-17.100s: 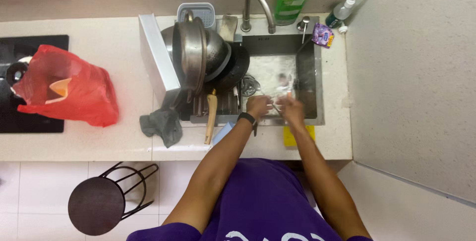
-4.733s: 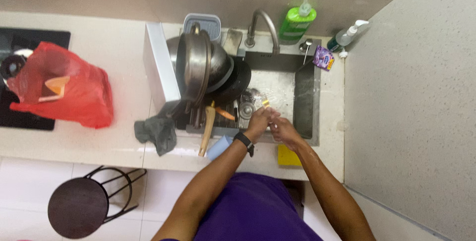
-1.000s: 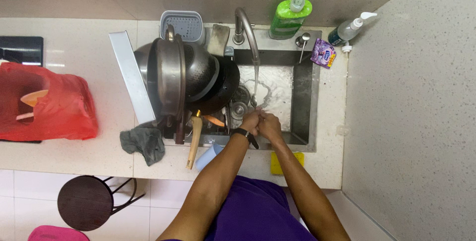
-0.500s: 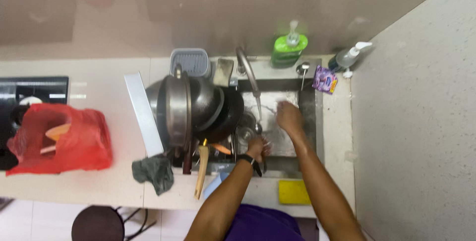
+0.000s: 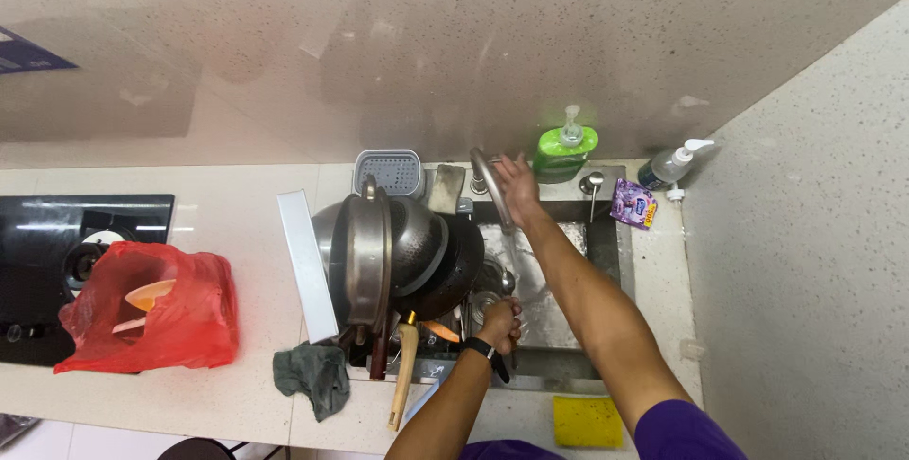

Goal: The person washes various kitchen items including a fork and small containers in a sink using a sponge and soap, then scrubs the sink basin.

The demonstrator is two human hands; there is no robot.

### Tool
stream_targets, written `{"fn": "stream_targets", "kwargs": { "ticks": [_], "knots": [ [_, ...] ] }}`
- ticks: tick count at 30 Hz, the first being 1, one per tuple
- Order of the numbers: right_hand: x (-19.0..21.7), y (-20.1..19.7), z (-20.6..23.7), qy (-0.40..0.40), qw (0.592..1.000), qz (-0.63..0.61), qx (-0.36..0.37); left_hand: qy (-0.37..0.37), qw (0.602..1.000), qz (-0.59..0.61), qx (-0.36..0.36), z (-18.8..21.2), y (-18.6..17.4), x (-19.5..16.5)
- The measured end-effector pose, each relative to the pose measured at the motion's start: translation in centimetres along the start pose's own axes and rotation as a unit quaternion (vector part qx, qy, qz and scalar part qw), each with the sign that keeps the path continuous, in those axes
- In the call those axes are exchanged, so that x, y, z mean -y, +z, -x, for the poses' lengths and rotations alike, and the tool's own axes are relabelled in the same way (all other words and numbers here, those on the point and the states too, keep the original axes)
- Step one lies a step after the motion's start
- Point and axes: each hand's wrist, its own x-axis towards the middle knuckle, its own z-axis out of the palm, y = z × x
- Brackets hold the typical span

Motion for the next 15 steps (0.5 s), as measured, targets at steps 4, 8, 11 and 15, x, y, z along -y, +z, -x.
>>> {"fn": "stream_targets", "kwargs": {
  "ticks": [4, 8, 11, 15],
  "knots": [
    [0.4, 1.4, 0.9, 0.014, 0.982, 0.182, -0.039, -0.014, 1.000, 0.016, 0.003, 0.3, 0.1, 0.6],
    [0.3, 2.1, 0.7, 0.058, 0.983, 0.172, -0.041, -0.030, 0.999, 0.025, -0.016, 0.9, -0.2, 0.8],
    [0.1, 1.3, 0.5, 0.052, 0.973, 0.224, -0.015, -0.003, 1.000, 0.017, -0.007, 1.3, -0.6, 0.9],
    [-1.6, -1.4, 2.7, -0.062, 0.926, 0.372, -0.025, 0.087, 0.996, -0.013, 0.033, 1.1, -0.4, 1.3]
  ]
}}
